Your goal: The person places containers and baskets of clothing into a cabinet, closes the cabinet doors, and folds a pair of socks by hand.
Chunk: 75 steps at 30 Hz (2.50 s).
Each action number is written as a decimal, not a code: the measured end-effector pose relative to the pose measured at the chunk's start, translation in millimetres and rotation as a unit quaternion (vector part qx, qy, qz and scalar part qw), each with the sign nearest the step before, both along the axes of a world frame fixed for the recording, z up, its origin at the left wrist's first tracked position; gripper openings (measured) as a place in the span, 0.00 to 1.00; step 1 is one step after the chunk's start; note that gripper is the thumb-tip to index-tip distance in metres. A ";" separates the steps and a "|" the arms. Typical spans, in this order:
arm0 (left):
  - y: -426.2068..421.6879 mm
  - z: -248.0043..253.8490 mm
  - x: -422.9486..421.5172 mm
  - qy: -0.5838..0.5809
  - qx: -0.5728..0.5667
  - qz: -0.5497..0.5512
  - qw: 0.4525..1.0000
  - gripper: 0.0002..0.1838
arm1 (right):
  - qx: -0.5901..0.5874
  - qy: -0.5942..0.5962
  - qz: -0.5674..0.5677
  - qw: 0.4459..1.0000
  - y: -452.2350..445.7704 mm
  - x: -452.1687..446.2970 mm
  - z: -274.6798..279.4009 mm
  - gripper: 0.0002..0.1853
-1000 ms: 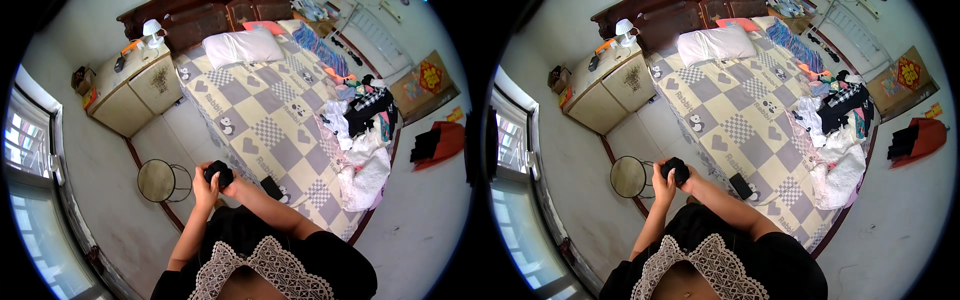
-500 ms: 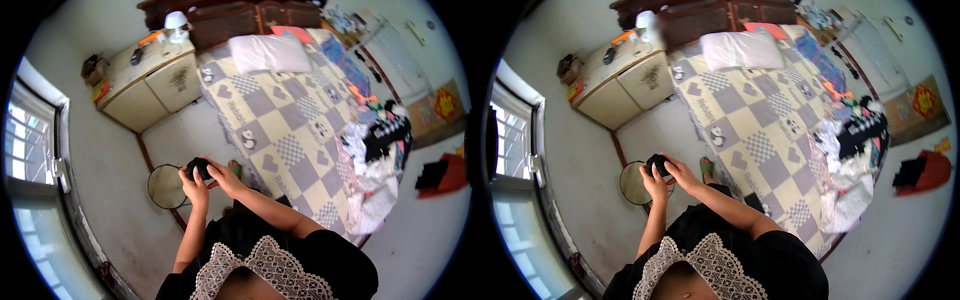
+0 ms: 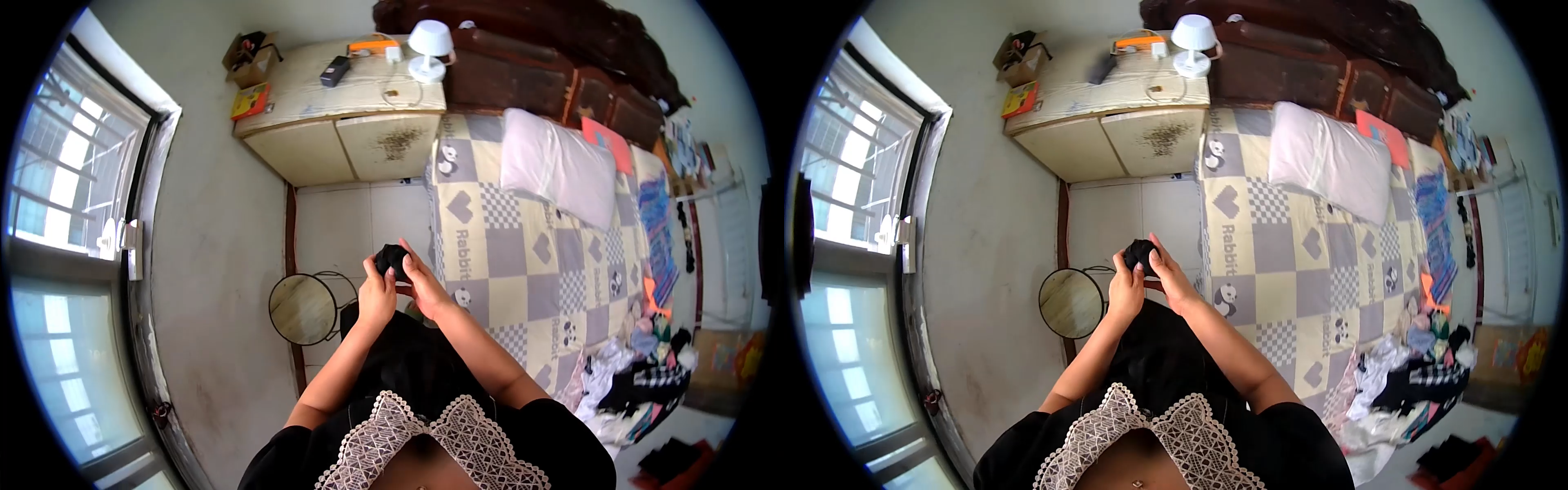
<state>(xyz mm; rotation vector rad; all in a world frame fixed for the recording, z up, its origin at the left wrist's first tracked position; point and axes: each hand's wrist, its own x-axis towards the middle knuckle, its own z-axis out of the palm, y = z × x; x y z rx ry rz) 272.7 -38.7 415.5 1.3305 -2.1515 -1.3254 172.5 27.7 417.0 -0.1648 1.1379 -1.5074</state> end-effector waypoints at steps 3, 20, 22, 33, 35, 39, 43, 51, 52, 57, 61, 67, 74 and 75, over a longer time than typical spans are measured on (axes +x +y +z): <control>-36.0 -0.1 -6.8 -0.034 -0.065 0.013 0.997 0.17 | -0.010 -0.008 0.007 1.000 -36.9 -8.8 -3.2 0.31; -356.7 -136.6 -154.5 0.027 -0.261 -0.150 0.953 0.22 | 0.055 0.032 -0.115 0.991 -215.6 -117.5 -67.2 0.28; -389.6 -151.8 -179.8 -0.022 -0.246 -0.164 0.955 0.26 | 0.056 0.025 -0.117 0.991 -226.9 -121.8 -76.0 0.27; -400.6 -214.6 -217.8 0.024 -0.265 -0.037 0.963 0.24 | 0.063 0.045 -0.067 0.995 -282.8 -166.0 -143.9 0.27; -387.4 -215.4 -212.1 0.011 -0.233 -0.014 0.972 0.22 | 0.047 0.052 -0.060 0.996 -295.9 -175.6 -151.2 0.27; -345.7 -215.7 -188.7 -0.012 -0.194 0.031 0.980 0.16 | 0.044 0.059 -0.070 0.995 -326.9 -186.1 -152.9 0.26; -289.5 -219.7 -166.2 0.011 -0.108 0.026 0.994 0.15 | 0.085 -0.002 -0.016 0.996 -363.9 -193.7 -169.7 0.22; -245.8 -223.7 -160.4 0.086 0.011 0.076 0.993 0.22 | 0.100 0.301 -0.260 0.912 -449.0 -223.6 -268.9 0.24; -250.4 -223.2 -159.6 0.087 0.014 0.080 0.993 0.22 | 0.047 0.405 -0.245 0.880 -457.3 -238.7 -274.6 0.25; -279.5 -222.1 -157.3 0.089 0.003 0.099 0.991 0.23 | 0.091 0.499 -0.206 0.837 -468.5 -320.4 -350.8 0.25; -293.1 -227.6 -160.0 0.087 -0.030 0.116 0.989 0.21 | 0.179 0.556 -0.072 0.809 -487.5 -334.5 -369.2 0.26; -321.0 -227.6 -170.8 0.058 -0.072 0.124 0.988 0.20 | 0.338 0.588 0.271 0.684 -450.2 -300.6 -332.0 0.29; -374.7 -227.5 -196.5 -0.024 -0.251 0.200 0.947 0.39 | -0.086 0.714 0.216 0.661 -378.7 -197.6 -160.0 0.14; -385.4 -229.3 -203.2 -0.044 -0.319 0.204 0.924 0.44 | -0.087 0.695 0.231 0.675 -367.1 -193.8 -153.8 0.13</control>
